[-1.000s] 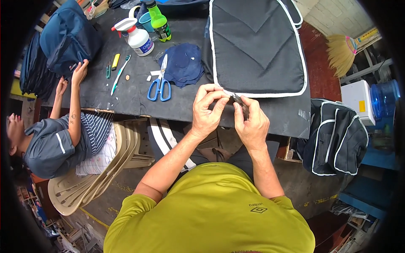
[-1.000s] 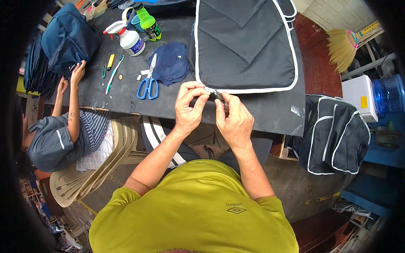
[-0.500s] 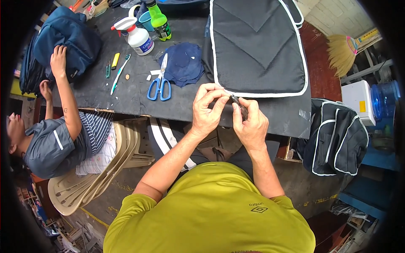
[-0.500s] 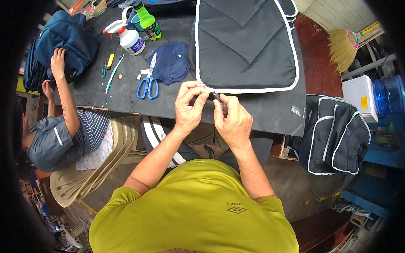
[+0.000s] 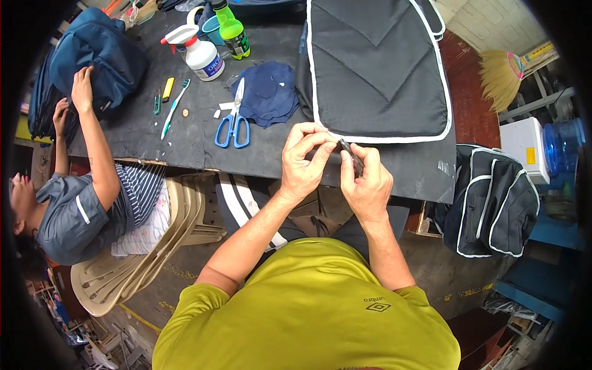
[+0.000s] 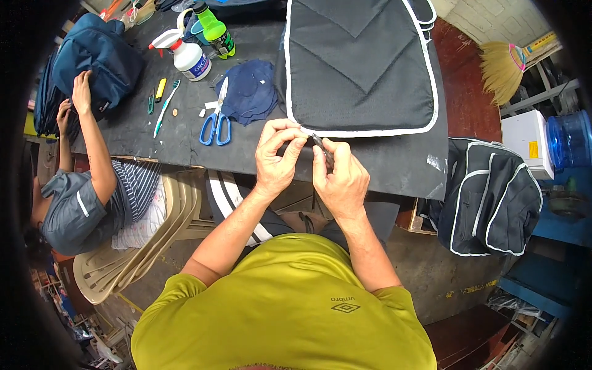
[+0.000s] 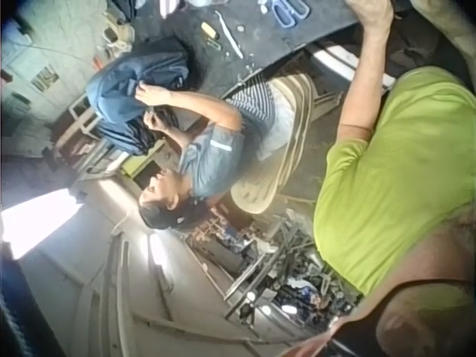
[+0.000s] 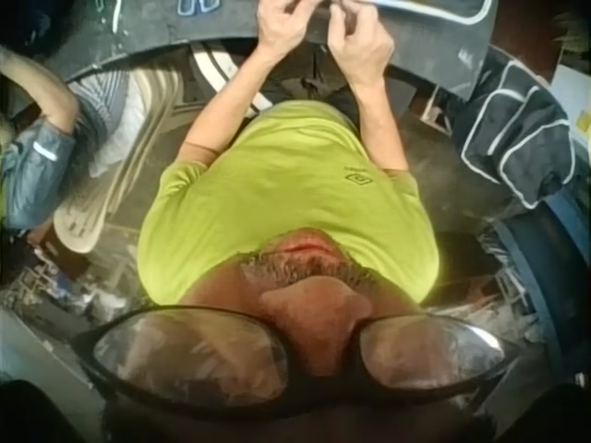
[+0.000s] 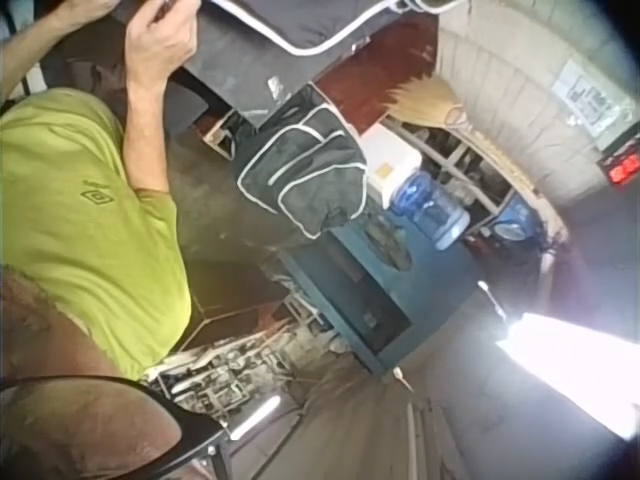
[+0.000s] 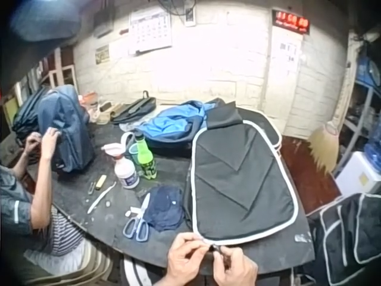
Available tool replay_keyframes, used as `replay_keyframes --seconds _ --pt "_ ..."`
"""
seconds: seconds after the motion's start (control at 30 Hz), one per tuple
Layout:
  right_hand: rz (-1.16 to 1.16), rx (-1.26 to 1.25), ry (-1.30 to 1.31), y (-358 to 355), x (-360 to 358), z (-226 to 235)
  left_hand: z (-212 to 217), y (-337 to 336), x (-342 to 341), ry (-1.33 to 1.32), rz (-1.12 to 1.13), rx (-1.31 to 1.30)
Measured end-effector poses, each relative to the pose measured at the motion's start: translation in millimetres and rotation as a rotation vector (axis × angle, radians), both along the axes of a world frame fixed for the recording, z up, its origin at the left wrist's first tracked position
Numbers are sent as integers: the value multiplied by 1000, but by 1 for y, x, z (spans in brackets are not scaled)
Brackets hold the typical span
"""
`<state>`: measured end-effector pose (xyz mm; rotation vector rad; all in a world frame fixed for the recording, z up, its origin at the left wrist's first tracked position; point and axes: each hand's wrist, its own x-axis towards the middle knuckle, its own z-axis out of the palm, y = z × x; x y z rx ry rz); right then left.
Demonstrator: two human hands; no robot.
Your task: Sorting and inspecting bags from a production bin onto a work table.
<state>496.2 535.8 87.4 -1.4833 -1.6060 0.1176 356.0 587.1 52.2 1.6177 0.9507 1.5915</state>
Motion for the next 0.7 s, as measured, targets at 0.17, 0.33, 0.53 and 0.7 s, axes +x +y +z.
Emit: replay_keyframes --seconds 0.17,0.33,0.53,0.7 --pt "9 5 17 7 0 -2 0 0 1 17 1 6" --pt "6 4 2 9 -1 -4 -2 0 -1 40 -6 15" --pt "12 30 -27 10 2 -8 -7 2 -1 63 2 25" --pt "12 59 -8 11 6 -14 5 0 2 19 41 106"
